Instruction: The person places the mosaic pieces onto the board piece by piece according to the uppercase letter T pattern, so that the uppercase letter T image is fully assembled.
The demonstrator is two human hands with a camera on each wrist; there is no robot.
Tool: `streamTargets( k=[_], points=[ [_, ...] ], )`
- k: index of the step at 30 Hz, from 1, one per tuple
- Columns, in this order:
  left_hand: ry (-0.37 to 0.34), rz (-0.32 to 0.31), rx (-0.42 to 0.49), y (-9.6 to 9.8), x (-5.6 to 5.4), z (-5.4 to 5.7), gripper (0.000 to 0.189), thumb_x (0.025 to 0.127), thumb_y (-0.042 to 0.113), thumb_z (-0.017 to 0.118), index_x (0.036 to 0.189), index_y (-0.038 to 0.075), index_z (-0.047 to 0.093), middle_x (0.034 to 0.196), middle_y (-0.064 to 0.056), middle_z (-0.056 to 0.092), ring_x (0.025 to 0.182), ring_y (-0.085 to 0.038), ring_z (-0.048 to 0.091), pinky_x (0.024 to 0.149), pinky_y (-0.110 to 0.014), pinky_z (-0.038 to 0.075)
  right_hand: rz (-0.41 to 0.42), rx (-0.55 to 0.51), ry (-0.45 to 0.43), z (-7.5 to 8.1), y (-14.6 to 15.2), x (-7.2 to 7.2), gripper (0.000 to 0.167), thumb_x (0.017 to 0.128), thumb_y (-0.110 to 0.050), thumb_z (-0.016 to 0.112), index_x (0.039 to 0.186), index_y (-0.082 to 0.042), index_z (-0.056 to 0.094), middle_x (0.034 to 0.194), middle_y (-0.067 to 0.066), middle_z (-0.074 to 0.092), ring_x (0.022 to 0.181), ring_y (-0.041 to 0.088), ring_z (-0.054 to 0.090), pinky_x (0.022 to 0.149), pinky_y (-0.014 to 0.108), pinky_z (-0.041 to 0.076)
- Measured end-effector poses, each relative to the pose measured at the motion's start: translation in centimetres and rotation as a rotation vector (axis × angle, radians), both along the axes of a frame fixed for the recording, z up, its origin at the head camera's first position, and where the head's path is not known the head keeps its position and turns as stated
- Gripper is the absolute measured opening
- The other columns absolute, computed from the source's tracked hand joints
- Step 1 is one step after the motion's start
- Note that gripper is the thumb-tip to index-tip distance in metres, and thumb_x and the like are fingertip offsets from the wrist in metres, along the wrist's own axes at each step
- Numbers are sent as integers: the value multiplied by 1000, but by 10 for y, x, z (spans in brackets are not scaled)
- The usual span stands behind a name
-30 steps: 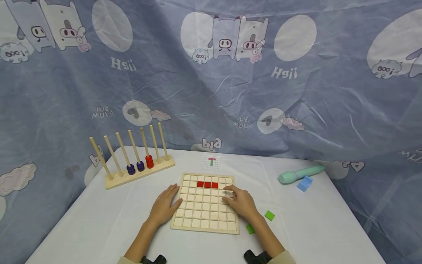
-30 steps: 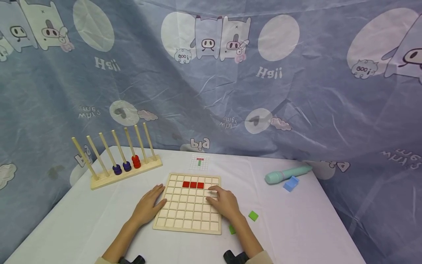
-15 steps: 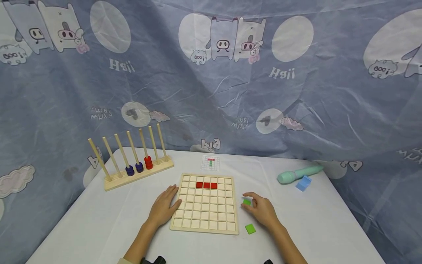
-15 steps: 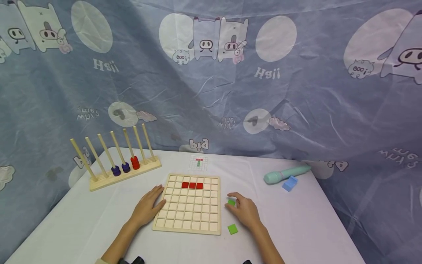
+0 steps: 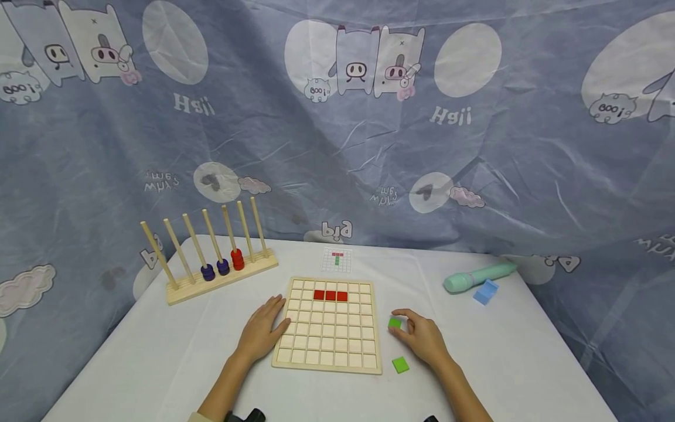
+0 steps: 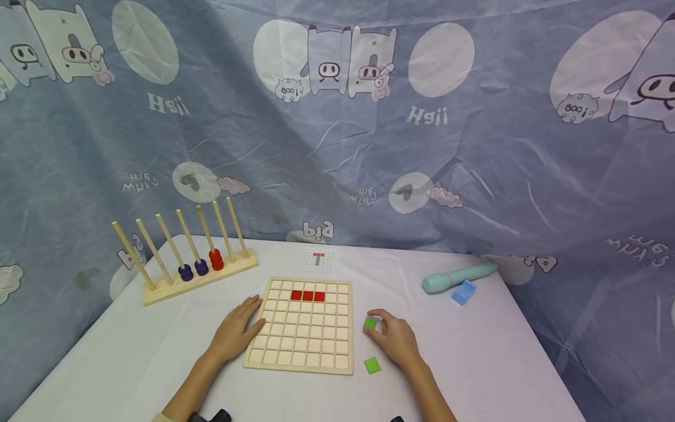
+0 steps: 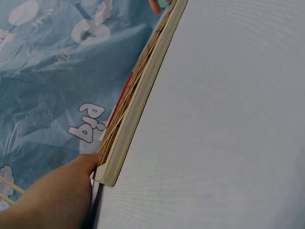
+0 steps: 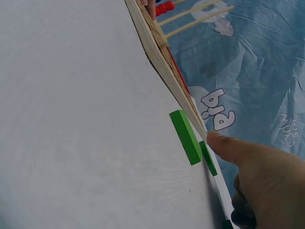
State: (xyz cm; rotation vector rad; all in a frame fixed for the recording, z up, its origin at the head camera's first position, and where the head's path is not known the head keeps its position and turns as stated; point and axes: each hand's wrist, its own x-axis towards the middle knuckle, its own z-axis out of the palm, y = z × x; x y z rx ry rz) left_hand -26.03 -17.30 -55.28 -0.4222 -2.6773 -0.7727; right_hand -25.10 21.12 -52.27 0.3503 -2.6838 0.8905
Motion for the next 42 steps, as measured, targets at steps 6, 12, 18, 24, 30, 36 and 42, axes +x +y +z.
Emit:
streamTargets(
  k=[6,12,18,24,30,36,42],
  points=[
    [-16,-1,-8,-2,0,0,56,92,39,55,136,5,45,142,-9,40,133,-27,31,108,-44,25,-11,20,-13,0,0,-1,37,74,-32,77,106,-17,67,49,-10,36,41,4,29,38,20,27],
    [13,3,-5,-3,0,2,55,91,37,56,134,4,47,140,-11,42,131,-28,34,107,-45,27,-20,47,-42,-1,-1,-2,37,74,-33,77,106,-17,68,49,-10,37,42,5,30,39,21,26],
    [10,5,-2,-3,1,3,55,91,37,56,135,4,47,141,-11,42,131,-29,34,107,-46,27,-24,61,-70,0,-2,-4,37,74,-35,76,106,-17,68,50,-9,37,43,6,31,40,21,26],
    [0,4,-2,-4,1,3,56,91,37,56,135,4,46,141,-10,41,132,-28,33,107,-45,27,-24,55,-63,-2,-2,-5,36,74,-34,76,105,-17,68,50,-9,38,43,6,32,39,21,26],
    [8,-1,1,-3,0,2,56,91,37,56,135,4,46,141,-10,41,132,-28,33,107,-46,27,-25,44,-47,-6,0,-5,34,74,-33,77,103,-17,68,51,-9,37,44,6,31,39,22,27],
    [13,0,-5,-2,-2,-1,56,91,38,56,135,4,46,141,-10,41,132,-28,33,107,-45,26,-20,34,-32,-8,2,-5,31,74,-31,77,101,-17,69,51,-10,37,43,5,30,39,21,27],
    [-3,-1,-7,-1,-2,0,56,91,37,56,136,4,45,142,-10,41,132,-27,32,108,-44,25,-21,27,-33,-8,2,-5,31,74,-30,77,101,-17,69,51,-10,37,43,5,30,38,21,27]
  ],
)
